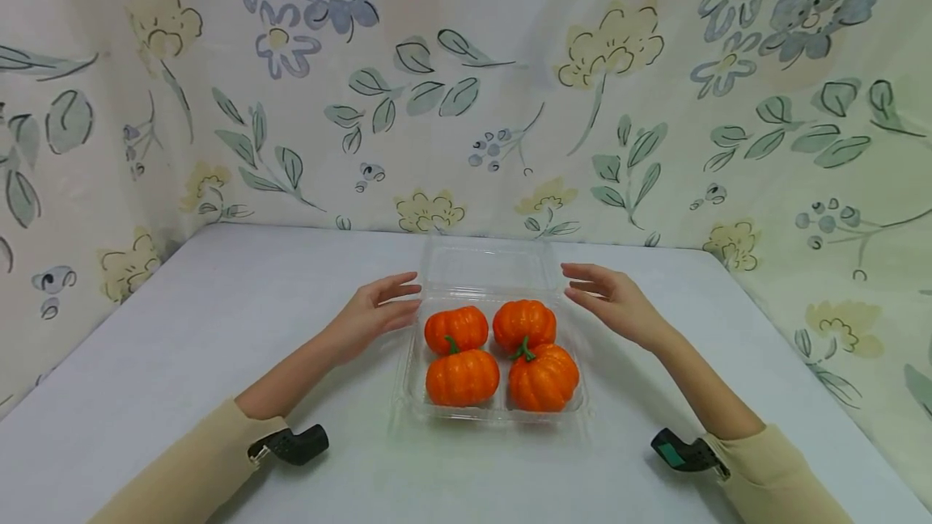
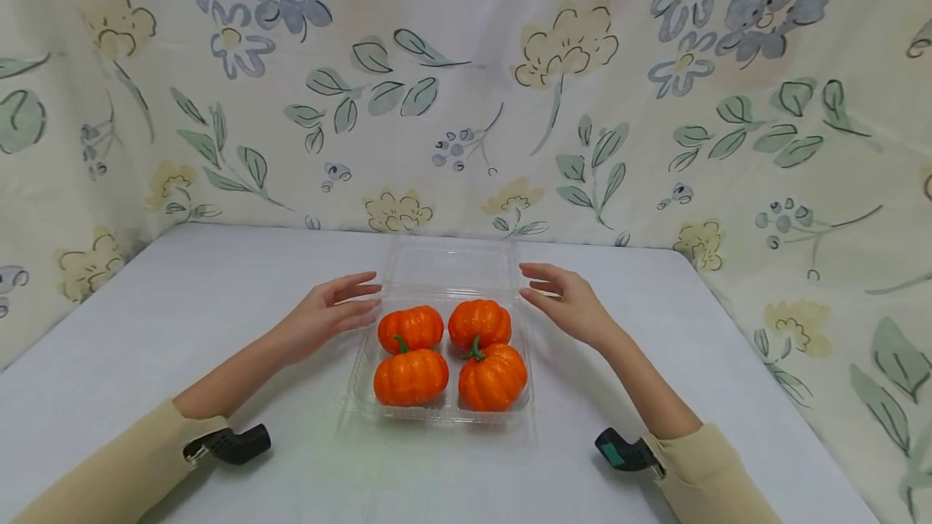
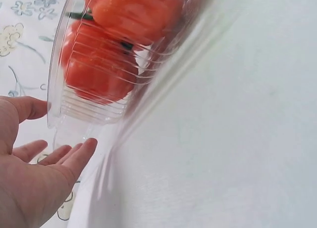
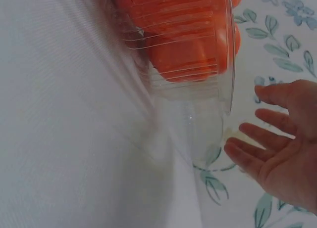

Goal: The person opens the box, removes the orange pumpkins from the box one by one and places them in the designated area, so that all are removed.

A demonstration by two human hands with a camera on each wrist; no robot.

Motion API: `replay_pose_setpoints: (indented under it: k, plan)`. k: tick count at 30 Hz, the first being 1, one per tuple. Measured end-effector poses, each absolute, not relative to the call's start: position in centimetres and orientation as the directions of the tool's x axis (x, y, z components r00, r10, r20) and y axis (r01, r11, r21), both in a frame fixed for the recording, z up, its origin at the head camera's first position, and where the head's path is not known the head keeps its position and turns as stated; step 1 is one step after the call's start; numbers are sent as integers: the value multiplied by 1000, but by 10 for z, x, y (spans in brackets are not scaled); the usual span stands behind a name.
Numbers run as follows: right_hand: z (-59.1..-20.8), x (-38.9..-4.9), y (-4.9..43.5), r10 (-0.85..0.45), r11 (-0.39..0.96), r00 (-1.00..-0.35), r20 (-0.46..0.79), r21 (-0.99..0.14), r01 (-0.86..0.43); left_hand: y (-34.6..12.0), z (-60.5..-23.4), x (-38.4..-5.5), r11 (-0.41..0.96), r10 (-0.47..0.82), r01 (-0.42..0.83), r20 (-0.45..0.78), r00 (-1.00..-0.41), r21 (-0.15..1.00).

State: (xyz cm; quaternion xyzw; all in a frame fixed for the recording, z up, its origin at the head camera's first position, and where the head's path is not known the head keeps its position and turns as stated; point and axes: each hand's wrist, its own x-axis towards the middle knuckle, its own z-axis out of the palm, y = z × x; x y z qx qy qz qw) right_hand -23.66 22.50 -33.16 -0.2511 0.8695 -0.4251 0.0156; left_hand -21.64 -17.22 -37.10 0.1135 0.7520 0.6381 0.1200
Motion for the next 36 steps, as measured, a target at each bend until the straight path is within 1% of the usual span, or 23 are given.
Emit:
replay_pose_setpoints:
  k: [6, 11, 17, 25, 31, 36]
  plan:
    - [-327, -233, 221, -491, 478, -843, 218, -742, -470, -173, -372, -204, 150, 330, 19, -31, -943, 989]
    - [-323, -229, 217, -509, 485, -832, 222, -724, -490, -172, -374, -198, 121, 362, 37, -10, -932, 992]
    - [-319, -226, 215, -541, 461, -811, 220, -729, -506, -173, -377, -192, 103, 378, 35, -7, -926, 994]
    - [-315, -224, 209, -628, 396, -759, 171, -769, -501, -176, -381, -187, 16, 409, -4, -10, -912, 1000]
    - [-314, -225, 205, -661, 406, -739, 131, -765, -499, -177, -381, -185, -15, 412, -21, -13, -911, 1000]
    - [-314, -225, 202, -681, 417, -724, 111, -753, -509, -180, -378, -184, -23, 425, -6, 5, -905, 1000]
